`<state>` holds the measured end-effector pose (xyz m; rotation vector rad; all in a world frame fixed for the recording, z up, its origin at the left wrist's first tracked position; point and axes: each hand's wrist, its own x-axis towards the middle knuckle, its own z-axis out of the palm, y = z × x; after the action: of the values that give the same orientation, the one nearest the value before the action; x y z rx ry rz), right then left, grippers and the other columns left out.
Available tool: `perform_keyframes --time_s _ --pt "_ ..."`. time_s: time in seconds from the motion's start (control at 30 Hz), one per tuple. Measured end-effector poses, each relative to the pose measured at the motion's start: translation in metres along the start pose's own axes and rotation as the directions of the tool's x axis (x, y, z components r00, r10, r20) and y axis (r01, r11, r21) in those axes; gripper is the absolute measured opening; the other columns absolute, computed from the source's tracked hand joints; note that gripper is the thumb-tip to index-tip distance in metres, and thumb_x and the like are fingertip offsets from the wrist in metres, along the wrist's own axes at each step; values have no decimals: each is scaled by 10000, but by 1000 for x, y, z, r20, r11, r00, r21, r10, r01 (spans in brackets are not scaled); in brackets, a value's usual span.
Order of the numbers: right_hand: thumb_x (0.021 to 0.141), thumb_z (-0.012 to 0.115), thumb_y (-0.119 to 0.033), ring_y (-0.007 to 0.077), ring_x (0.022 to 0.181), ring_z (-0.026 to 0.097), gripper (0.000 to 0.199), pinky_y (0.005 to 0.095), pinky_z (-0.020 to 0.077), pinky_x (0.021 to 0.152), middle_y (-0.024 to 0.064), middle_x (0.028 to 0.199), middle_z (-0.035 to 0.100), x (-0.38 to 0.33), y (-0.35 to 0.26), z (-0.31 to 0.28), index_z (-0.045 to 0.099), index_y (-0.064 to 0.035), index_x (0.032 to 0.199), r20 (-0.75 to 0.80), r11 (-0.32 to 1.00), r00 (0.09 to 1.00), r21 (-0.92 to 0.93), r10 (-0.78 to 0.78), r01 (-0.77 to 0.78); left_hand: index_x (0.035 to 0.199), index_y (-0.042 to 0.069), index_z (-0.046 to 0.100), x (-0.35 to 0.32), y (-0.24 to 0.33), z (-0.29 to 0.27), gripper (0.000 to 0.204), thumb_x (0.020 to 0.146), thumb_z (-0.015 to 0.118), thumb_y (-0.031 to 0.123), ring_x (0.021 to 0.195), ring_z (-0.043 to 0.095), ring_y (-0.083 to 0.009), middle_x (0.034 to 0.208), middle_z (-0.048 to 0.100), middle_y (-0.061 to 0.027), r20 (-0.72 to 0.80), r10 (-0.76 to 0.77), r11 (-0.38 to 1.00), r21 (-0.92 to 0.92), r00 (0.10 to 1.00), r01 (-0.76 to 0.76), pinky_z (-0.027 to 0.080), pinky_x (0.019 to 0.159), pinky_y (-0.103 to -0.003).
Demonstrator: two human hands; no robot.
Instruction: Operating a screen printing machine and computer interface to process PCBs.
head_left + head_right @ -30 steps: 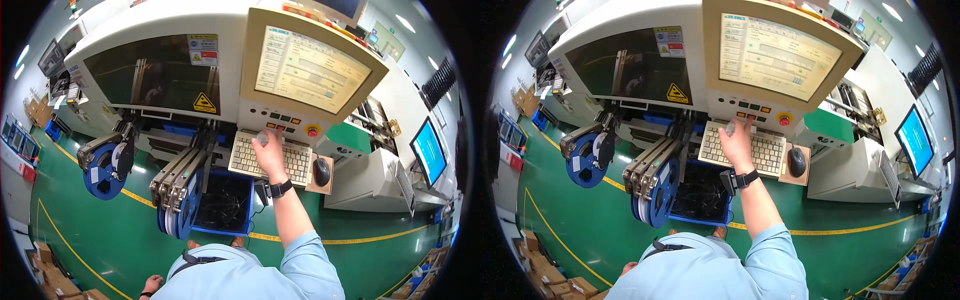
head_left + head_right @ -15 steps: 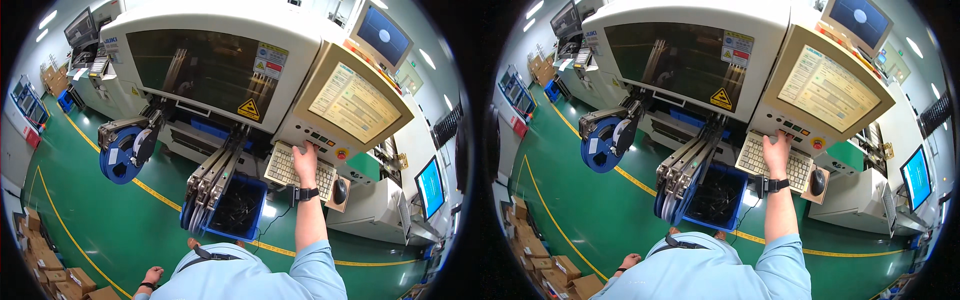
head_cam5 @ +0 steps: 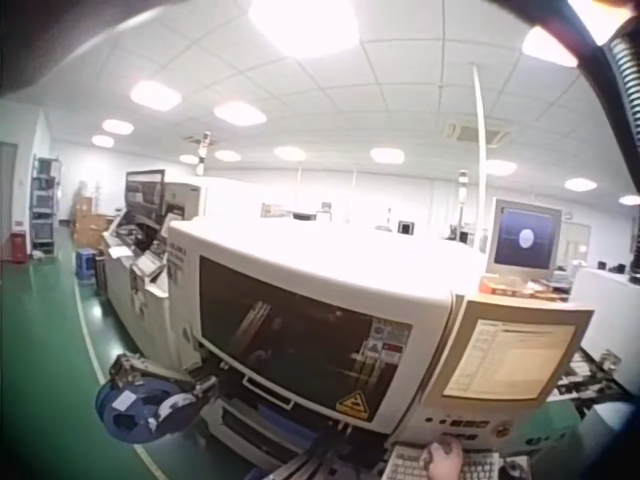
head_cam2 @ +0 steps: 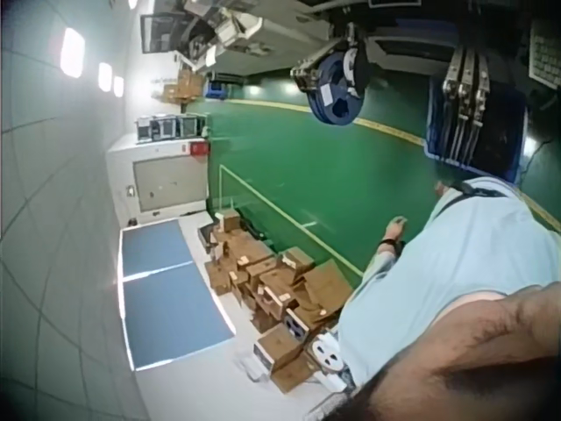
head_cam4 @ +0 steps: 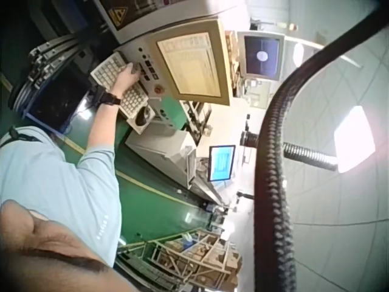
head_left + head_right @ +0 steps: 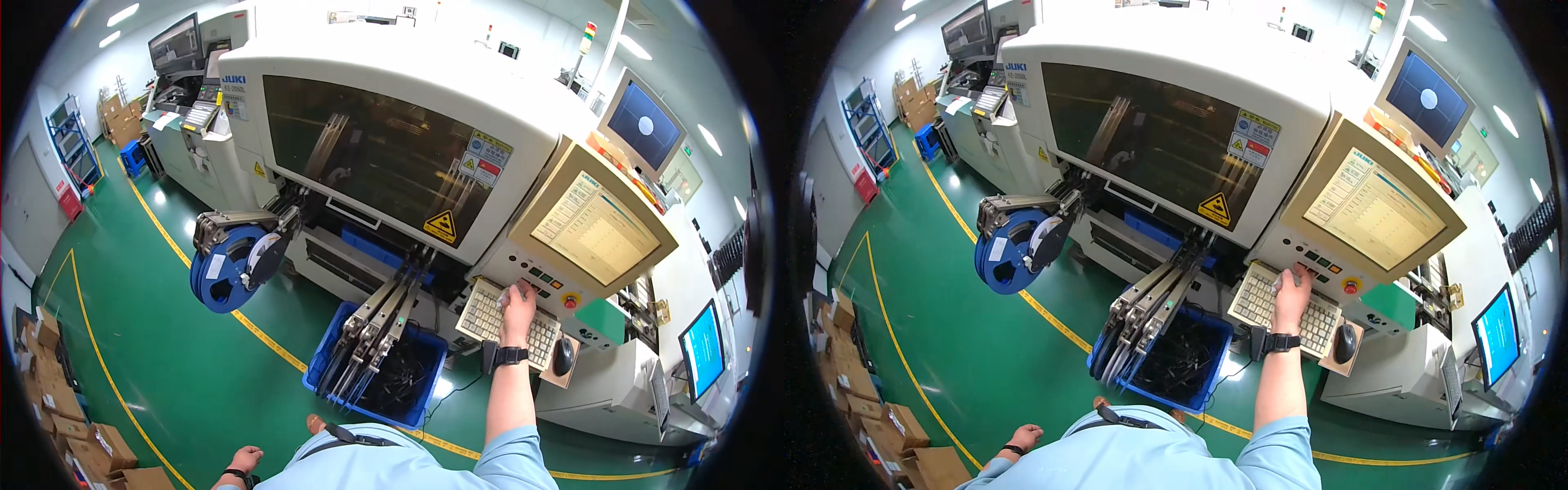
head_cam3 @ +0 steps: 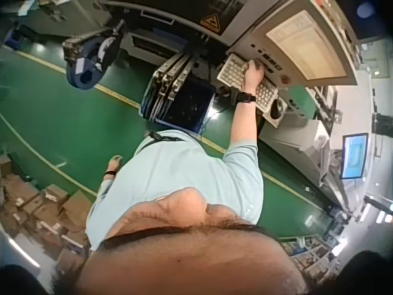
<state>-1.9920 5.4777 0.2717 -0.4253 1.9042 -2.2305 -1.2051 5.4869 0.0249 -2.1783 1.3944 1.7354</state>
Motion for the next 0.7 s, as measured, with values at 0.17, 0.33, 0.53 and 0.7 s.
perform_keyframes --time_s 0.17,0.33,0.53,0.7 --pt "915 589 -91 114 794 548 315 231 445 599 42 1038 570 -5 -9 -12 533 -30 1219 -26 971 989 196 148 -140 1030 -2 675 -16 11 10 230 883 678 174 705 615 -136 829 673 -43 -6 33 998 49 999 -33 519 652 -293" --pt "907 633 -129 118 809 557 317 260 473 673 1 982 579 -20 -27 -18 556 -75 1210 151 984 979 96 134 -150 1067 25 681 13 -19 11 269 881 689 218 755 627 -148 868 687 -62 120 103 976 177 987 -123 526 713 -298" --pt "942 581 -125 127 810 614 318 261 511 674 60 1039 658 -23 -63 -114 553 -13 1238 287 940 956 -339 57 45 1251 157 632 47 -24 17 411 891 667 352 1194 535 -384 1363 541 -196 352 235 866 347 906 -359 394 1046 -518" --pt "953 563 -130 119 816 638 264 257 516 669 94 1047 708 -52 -75 -194 590 6 1177 179 820 984 -562 -7 108 1040 22 662 -6 62 48 205 883 672 154 703 598 -132 830 662 -40 69 136 979 143 988 -145 505 639 -287"
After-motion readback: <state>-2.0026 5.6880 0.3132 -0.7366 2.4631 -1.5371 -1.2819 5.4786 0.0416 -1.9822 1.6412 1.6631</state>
